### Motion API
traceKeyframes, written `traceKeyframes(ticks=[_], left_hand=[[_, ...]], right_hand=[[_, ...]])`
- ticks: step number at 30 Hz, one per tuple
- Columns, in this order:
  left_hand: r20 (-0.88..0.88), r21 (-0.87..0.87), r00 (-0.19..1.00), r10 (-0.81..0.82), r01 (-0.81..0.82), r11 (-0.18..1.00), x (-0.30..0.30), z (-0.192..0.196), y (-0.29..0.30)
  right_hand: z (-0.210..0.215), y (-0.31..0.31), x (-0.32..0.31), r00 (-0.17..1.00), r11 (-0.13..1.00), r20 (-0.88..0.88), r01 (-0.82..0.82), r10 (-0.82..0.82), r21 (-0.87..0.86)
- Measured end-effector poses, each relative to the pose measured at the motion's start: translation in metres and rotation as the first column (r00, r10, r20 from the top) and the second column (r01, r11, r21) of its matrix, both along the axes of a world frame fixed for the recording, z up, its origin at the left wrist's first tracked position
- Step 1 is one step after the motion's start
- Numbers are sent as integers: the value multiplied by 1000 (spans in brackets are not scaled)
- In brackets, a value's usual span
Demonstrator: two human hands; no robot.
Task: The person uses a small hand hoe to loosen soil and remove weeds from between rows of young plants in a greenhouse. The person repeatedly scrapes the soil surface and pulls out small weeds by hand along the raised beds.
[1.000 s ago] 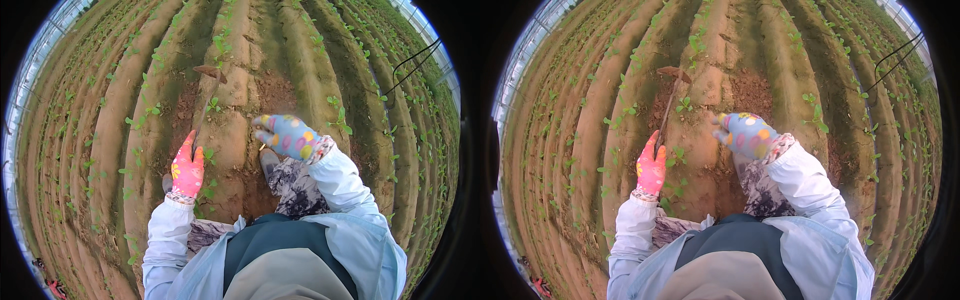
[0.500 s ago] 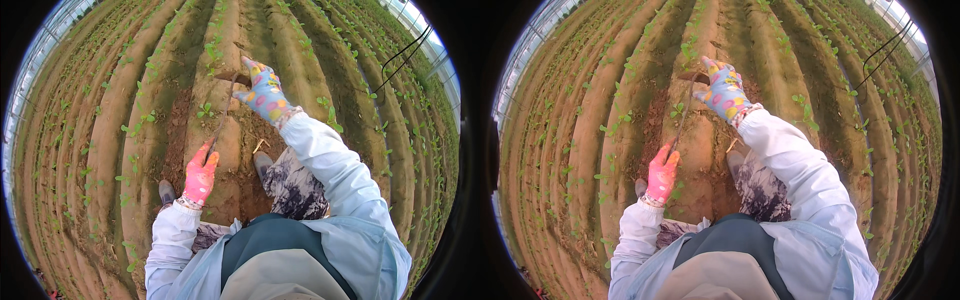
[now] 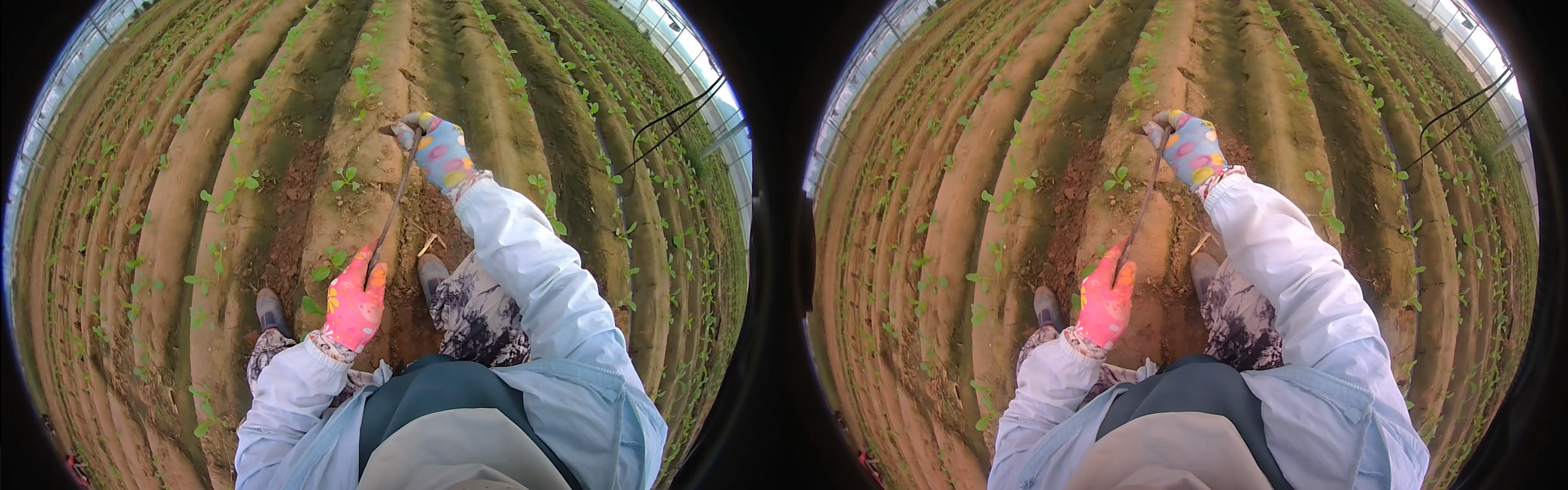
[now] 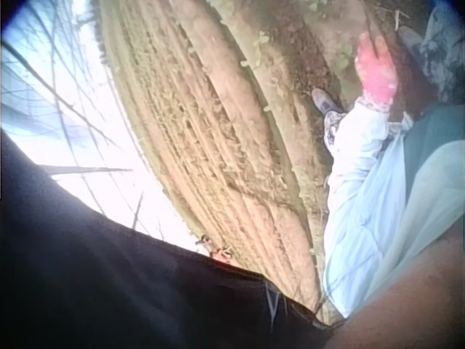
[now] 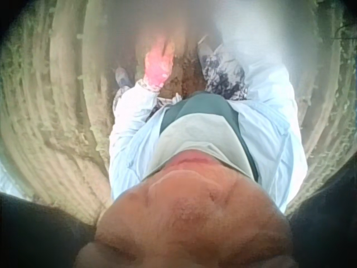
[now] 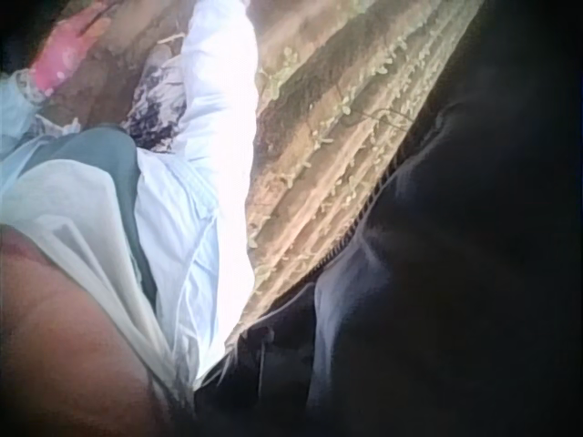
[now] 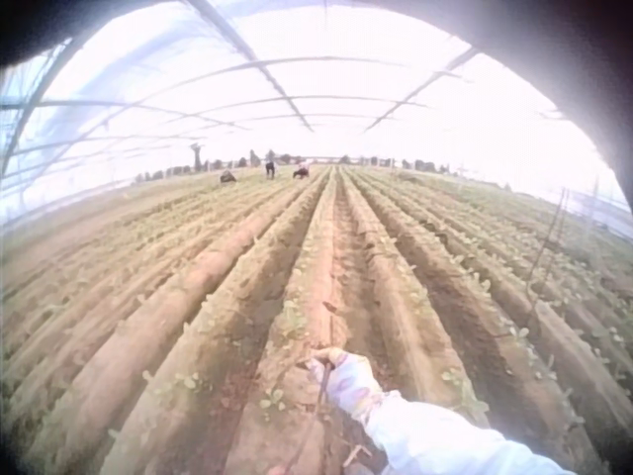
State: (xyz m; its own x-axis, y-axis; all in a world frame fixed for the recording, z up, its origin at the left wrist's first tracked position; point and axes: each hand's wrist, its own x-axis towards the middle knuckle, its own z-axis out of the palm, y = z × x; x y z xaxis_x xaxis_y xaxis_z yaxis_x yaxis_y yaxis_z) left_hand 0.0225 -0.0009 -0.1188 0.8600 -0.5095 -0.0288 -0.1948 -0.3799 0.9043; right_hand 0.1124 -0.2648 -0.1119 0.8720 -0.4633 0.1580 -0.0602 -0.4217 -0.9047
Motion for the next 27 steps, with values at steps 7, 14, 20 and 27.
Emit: traceKeyframes(ticks=[7,14,20,27], left_hand=[[28,-74,1000,-6,8,997,6,-3,0],[7,-129,999,-37,37,991,6,-5,-4],[104,-64,994,-39,46,997,3,1,-8],[60,-20,997,-38,39,999,5,-11,-2]], right_hand=[[7,-16,-7,957,964,122,-267,263,15],[16,-30,-28,909,931,207,-364,362,-29],[24,-18,-29,993,984,0,-117,118,-135],[11,-19,-24,976,962,73,-186,204,-199]])
